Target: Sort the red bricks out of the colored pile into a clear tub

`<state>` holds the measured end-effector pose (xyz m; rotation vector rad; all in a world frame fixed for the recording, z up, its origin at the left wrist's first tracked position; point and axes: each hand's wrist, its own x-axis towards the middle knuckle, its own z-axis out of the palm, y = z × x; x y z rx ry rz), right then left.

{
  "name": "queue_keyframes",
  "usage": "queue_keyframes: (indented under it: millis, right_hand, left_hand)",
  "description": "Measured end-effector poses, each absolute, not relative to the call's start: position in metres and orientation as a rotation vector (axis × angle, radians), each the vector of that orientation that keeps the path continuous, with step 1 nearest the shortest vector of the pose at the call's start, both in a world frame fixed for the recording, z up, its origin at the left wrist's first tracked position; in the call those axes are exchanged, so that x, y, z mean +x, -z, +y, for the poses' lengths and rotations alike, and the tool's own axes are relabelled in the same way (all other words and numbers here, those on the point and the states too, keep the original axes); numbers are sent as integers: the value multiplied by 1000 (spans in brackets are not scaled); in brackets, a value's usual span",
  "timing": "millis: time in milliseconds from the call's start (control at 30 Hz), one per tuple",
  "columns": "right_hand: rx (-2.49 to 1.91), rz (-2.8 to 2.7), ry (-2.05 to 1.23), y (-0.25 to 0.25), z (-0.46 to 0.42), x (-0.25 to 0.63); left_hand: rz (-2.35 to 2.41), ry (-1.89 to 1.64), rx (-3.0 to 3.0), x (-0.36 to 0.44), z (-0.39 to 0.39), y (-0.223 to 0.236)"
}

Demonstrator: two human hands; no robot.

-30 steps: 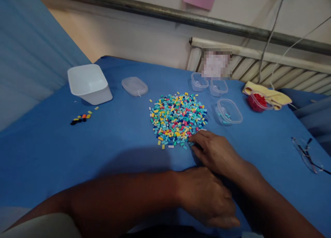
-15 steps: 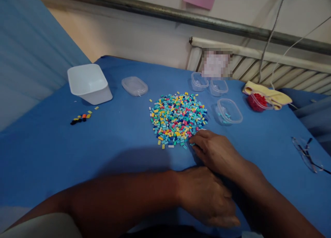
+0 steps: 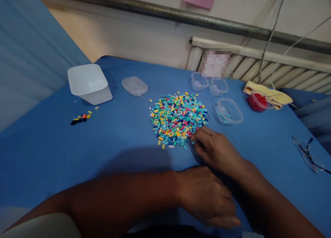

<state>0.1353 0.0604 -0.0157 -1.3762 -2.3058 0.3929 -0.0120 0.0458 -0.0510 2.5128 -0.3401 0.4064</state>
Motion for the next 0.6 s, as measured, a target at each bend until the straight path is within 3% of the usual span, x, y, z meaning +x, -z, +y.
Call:
queue_keyframes:
  millis: [133, 367, 600]
  right_hand:
    - [-1365, -2172, -288, 8, 62, 146]
    - [-1664, -1705, 297, -4, 75, 208]
    - [-1820, -1703, 339, 11, 84, 237]
  left_hand:
    - [-308, -384, 2501, -14, 45, 52]
    - [-291, -516, 2509, -16, 41, 58]
    - [-273, -619, 2528, -17, 41, 57]
